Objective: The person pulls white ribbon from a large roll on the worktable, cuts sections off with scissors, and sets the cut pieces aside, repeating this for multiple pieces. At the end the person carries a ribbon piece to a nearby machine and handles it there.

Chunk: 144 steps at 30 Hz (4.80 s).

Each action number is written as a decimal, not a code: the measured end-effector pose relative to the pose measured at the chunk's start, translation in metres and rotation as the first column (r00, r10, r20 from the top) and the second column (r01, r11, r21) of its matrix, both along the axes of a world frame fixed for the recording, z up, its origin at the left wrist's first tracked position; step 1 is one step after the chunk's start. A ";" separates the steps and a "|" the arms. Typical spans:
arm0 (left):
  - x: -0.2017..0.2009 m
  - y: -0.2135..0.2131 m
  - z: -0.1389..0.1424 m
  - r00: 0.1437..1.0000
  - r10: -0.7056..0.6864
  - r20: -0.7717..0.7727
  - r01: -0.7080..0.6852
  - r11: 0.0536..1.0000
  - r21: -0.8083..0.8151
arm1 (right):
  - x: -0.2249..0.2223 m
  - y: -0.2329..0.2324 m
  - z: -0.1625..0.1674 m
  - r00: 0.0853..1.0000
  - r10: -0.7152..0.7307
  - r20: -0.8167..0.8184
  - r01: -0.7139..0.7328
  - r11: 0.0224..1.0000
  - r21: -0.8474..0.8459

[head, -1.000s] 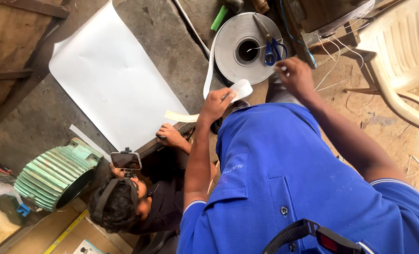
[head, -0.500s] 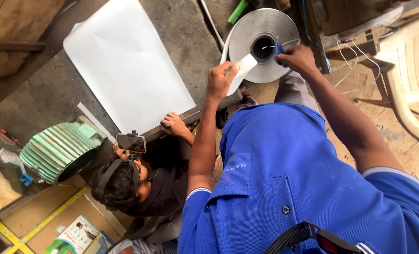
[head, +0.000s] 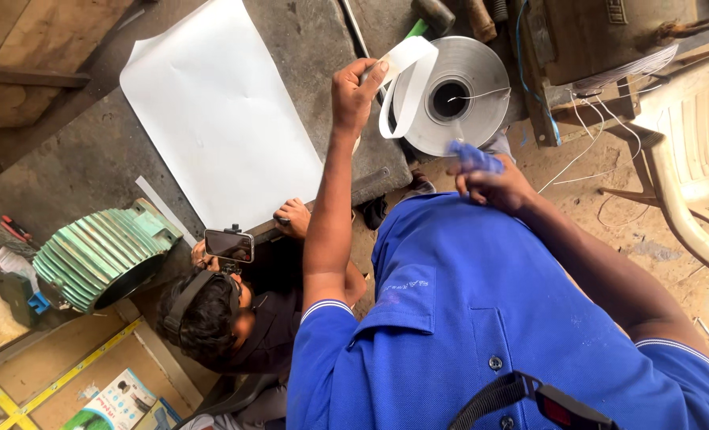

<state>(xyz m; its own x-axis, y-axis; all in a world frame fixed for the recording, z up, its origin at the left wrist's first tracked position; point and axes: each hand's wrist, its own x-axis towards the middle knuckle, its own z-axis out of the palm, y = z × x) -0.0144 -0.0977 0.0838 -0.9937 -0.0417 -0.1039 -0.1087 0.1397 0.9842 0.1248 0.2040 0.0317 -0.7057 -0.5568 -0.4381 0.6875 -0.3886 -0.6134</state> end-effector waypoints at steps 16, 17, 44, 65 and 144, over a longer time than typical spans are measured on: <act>0.044 -0.007 -0.045 0.886 0.405 0.227 -0.414 0.910 -0.010 | -0.074 -0.099 -0.047 0.871 0.225 -0.437 0.385 0.241 0.891; 0.046 -0.008 -0.044 0.880 0.421 0.218 -0.432 0.902 0.003 | -0.074 -0.105 -0.046 0.823 0.251 -0.509 0.466 0.214 0.858; 0.099 -0.014 -0.084 0.852 0.365 0.375 -0.489 0.811 0.322 | -0.097 -0.038 -0.051 0.725 0.540 -0.426 0.461 0.078 0.884; 0.107 0.009 -0.086 0.904 0.268 0.332 -0.389 0.838 0.383 | -0.122 0.030 -0.034 0.440 0.897 0.036 -0.144 0.030 0.989; 0.064 0.034 -0.029 0.999 0.035 0.002 -0.035 0.995 0.092 | -0.021 -0.041 0.054 0.973 0.205 -0.111 -0.163 0.939 0.302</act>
